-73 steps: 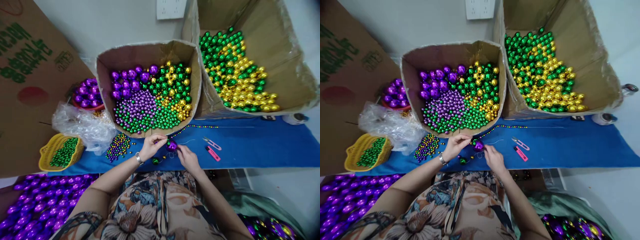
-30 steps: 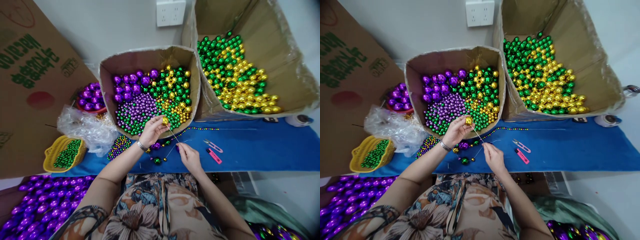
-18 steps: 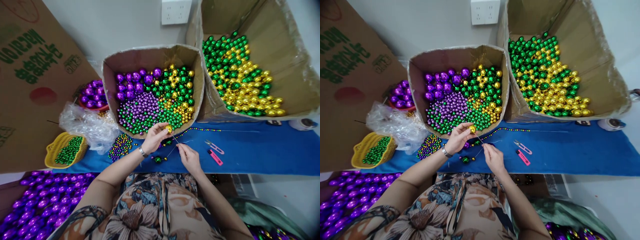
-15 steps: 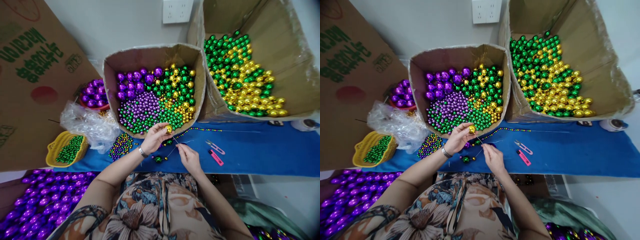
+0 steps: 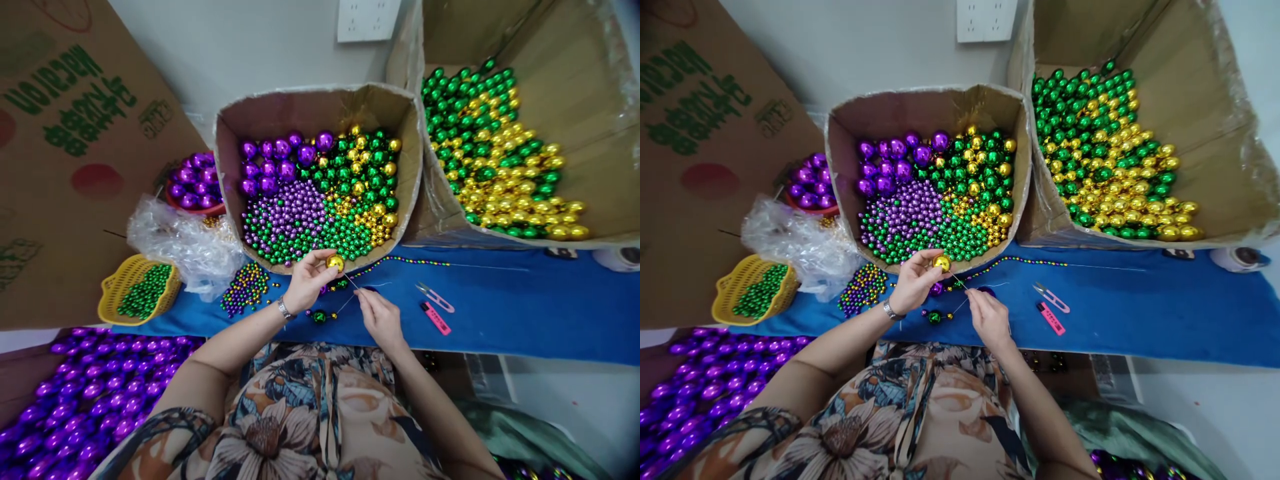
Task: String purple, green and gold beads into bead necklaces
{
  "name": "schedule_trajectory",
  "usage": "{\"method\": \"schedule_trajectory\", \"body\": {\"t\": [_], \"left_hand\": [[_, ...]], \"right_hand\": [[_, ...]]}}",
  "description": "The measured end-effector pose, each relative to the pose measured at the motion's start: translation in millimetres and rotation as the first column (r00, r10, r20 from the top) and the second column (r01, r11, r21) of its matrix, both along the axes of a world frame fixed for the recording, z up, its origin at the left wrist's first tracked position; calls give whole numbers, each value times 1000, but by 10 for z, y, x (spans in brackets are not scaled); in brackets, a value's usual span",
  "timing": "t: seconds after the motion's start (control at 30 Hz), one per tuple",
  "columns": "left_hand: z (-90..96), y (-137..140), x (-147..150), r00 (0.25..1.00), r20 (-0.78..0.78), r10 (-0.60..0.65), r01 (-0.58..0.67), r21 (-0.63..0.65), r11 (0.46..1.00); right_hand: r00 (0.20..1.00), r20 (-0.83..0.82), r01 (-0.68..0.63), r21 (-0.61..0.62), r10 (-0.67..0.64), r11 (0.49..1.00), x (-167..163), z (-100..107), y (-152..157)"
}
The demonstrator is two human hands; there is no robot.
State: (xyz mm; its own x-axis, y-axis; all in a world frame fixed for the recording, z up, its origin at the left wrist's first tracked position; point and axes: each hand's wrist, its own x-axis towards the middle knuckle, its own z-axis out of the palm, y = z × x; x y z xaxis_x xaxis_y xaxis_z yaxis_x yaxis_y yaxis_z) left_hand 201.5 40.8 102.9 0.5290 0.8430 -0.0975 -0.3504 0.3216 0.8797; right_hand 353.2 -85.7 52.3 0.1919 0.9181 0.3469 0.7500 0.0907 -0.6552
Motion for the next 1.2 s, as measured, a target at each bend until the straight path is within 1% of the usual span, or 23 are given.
{"method": "schedule_trajectory", "body": {"t": [0.27, 0.43, 0.6, 0.7, 0.87, 1.07, 1.2], "left_hand": [[15, 10, -19, 1000, -2, -4, 4, -49, 999], [3, -1, -30, 1000, 9, 23, -22, -31, 999], [0, -5, -40, 1000, 16, 15, -15, -36, 999], [4, -3, -45, 1000, 4, 12, -12, -37, 999], [17, -8, -53, 1000, 5, 8, -7, -75, 997], [-1, -8, -61, 1000, 9, 18, -18, -64, 998], [2, 5, -81, 1000, 16, -7, 8, -66, 998]], "right_hand": [[999, 45, -4, -10, 4, 1000, 5, 3, 11], [999, 33, -27, 2, 27, 1000, -7, 10, 12], [1000, 11, -29, -19, 29, 999, -9, 17, 6], [999, 29, -26, -19, 27, 999, -3, 18, 6], [998, 65, -23, -18, 24, 1000, -7, 33, 13], [997, 59, -47, -3, 47, 999, -15, 34, 6], [995, 88, -42, -4, 43, 999, -5, 9, 2]]}}
